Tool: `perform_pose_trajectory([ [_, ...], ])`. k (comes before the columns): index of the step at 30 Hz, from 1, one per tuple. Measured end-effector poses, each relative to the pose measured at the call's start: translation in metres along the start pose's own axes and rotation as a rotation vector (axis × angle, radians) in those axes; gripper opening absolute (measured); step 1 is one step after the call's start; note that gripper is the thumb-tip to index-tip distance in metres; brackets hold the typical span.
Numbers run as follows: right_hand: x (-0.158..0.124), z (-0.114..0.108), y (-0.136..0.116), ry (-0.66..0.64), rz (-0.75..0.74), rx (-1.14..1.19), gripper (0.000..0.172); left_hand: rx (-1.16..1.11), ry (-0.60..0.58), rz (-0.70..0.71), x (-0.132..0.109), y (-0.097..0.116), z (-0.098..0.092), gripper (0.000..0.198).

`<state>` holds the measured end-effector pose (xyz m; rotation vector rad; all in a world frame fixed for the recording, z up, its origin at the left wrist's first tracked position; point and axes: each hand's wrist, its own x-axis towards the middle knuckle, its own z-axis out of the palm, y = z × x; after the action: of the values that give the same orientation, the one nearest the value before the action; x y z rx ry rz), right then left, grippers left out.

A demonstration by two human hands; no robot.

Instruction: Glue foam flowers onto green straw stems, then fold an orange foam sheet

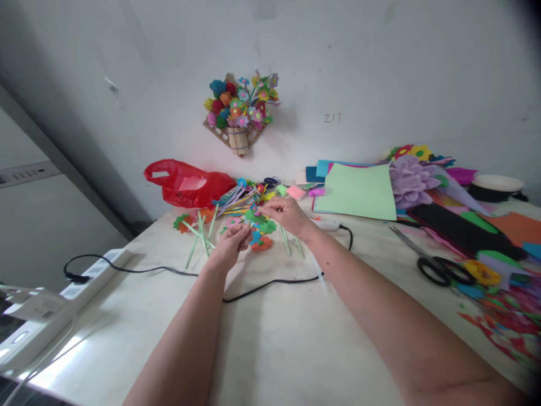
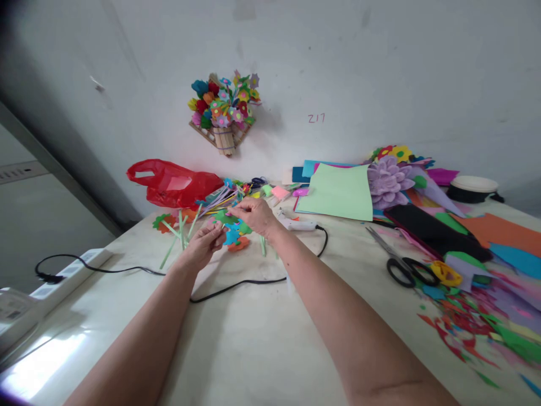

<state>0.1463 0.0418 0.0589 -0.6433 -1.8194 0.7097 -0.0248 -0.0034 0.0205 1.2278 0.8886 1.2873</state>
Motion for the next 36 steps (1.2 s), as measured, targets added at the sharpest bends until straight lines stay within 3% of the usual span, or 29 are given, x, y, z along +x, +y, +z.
perform_pose_trajectory([
  [9, 0.0003, 0.001, 0.0039, 0.021, -0.062, 0.022, 0.016, 0.01, 0.003, 0.002, 0.0002, -0.0006, -0.0014, 0.037],
  [16, 0.0, 0.0037, 0.003, 0.021, 0.073, 0.141, 0.009, 0.018, 0.006, 0.001, -0.0004, -0.0001, -0.0001, 0.037],
  [21, -0.0011, 0.0038, 0.0041, 0.004, 0.088, 0.182, 0.009, 0.029, 0.005, 0.005, 0.0, -0.001, -0.0004, 0.036],
  [28, 0.0022, 0.0066, 0.0081, 0.035, -0.041, 0.008, 0.004, 0.04, 0.005, 0.011, 0.0006, -0.0013, -0.0011, 0.036],
  [36, -0.0037, 0.0066, -0.0001, -0.018, -0.162, -0.166, 0.012, 0.019, 0.029, 0.063, 0.0007, -0.0001, -0.0005, 0.035],
])
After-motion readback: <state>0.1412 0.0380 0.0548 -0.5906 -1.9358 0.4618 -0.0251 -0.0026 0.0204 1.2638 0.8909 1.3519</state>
